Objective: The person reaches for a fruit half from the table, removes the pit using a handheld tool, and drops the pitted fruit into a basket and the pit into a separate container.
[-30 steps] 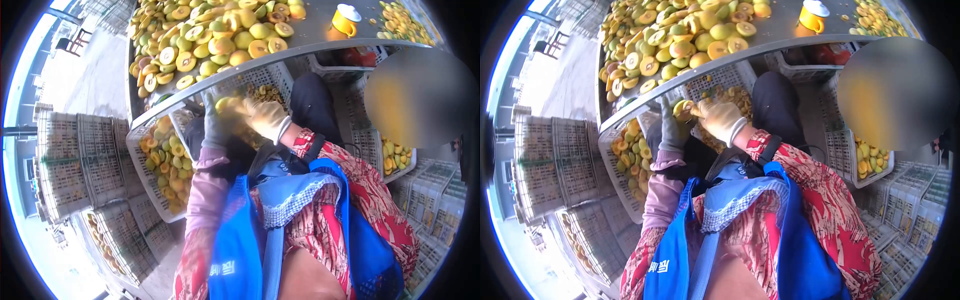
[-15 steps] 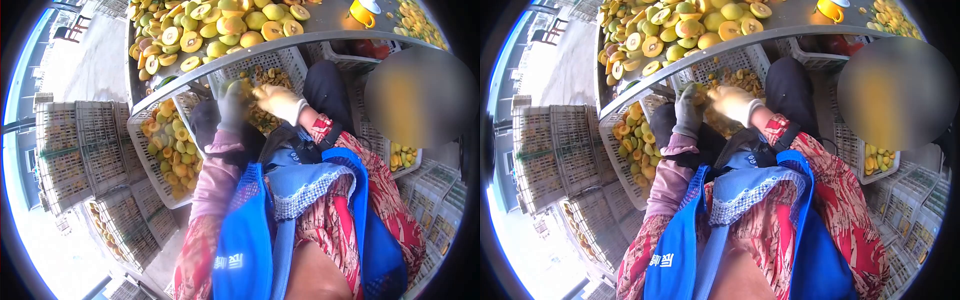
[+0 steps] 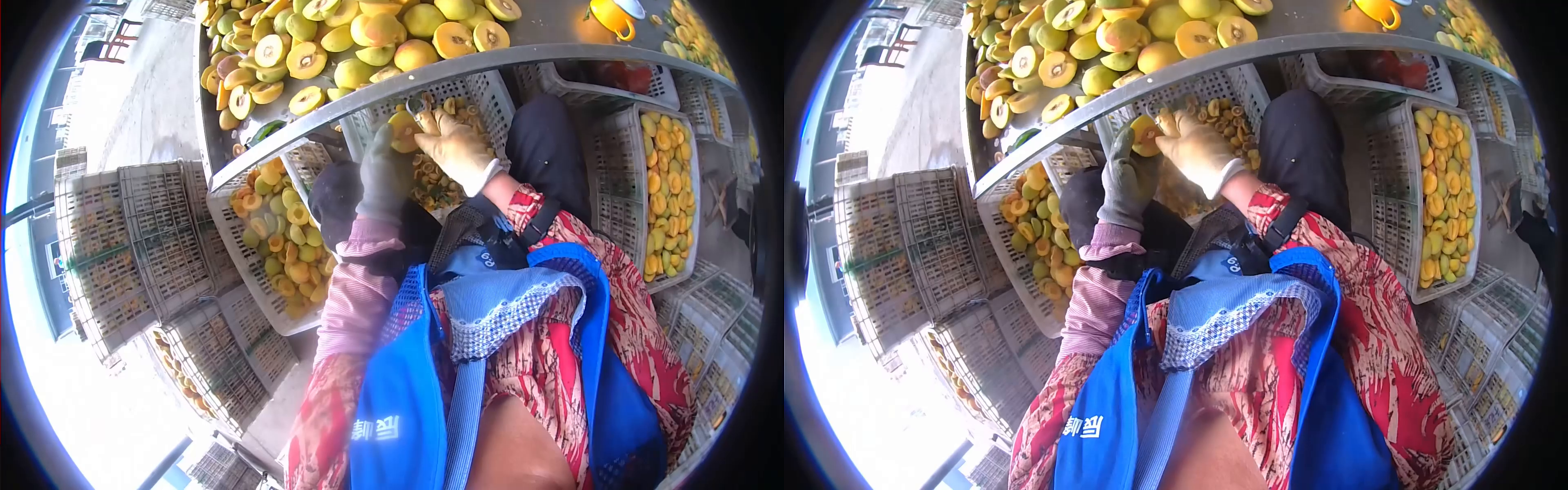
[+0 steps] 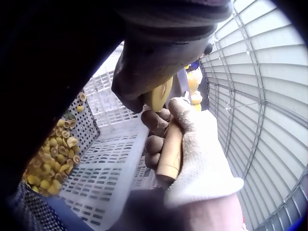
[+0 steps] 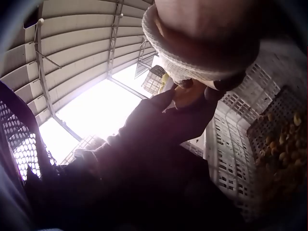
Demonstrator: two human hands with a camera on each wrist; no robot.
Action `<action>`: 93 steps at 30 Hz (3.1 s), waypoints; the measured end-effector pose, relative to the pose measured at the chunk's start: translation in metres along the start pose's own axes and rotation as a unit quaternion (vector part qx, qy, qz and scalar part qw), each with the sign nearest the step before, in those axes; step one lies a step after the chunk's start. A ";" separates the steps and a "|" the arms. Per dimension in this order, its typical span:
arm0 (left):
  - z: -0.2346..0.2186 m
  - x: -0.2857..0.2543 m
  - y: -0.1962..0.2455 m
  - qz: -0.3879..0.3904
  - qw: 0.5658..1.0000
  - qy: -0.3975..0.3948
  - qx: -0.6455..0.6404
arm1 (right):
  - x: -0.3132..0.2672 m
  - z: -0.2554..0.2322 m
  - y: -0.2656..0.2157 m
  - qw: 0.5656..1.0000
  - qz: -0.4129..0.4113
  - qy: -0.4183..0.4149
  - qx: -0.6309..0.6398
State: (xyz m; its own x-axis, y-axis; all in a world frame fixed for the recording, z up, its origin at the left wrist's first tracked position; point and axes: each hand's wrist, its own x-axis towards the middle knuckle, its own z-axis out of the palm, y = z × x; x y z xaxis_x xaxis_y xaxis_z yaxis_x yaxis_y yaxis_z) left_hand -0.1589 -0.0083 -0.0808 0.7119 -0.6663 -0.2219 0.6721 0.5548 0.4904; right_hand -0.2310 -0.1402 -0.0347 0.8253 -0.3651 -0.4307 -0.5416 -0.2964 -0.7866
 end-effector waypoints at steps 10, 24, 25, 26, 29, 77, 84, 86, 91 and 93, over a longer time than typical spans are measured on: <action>0.008 0.003 -0.004 0.113 0.976 0.101 0.154 | 0.035 0.042 0.051 0.956 -0.095 0.003 0.276; -0.019 -0.009 -0.009 0.142 0.960 0.135 0.199 | -0.044 0.029 0.005 0.985 -0.076 -0.012 -0.155; -0.012 -0.011 -0.007 0.126 0.969 0.132 0.169 | -0.044 0.031 0.005 0.981 -0.085 -0.006 -0.173; -0.004 -0.013 -0.004 0.094 0.980 0.128 0.119 | -0.043 0.032 0.006 0.979 -0.088 -0.002 -0.183; -0.004 -0.015 -0.002 0.054 0.992 0.097 0.059 | -0.043 0.036 0.008 0.977 -0.086 0.007 -0.193; -0.011 -0.014 -0.009 0.112 0.921 0.098 0.361 | -0.034 0.026 0.016 0.969 -0.044 -0.126 -0.209; 0.005 -0.006 -0.012 0.389 0.682 0.087 0.613 | -0.017 0.022 0.012 0.985 -0.015 -0.106 -0.135; 0.008 -0.009 -0.012 0.191 0.862 0.165 0.440 | -0.013 0.023 0.014 0.981 -0.037 -0.134 -0.139; -0.009 -0.010 -0.010 0.086 0.942 0.102 0.307 | -0.023 0.011 0.005 0.965 -0.040 -0.210 -0.150; -0.018 -0.005 -0.008 0.058 0.940 0.049 0.332 | -0.021 0.009 0.009 0.956 -0.070 -0.202 -0.201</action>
State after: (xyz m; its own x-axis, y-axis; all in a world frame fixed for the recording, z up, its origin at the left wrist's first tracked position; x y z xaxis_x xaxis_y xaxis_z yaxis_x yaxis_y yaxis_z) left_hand -0.1643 -0.0001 -0.0988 0.8099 -0.5533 -0.1947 0.3367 0.1668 0.9267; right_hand -0.2520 -0.1275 -0.0364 0.8447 0.0495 -0.5329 -0.3719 -0.6618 -0.6510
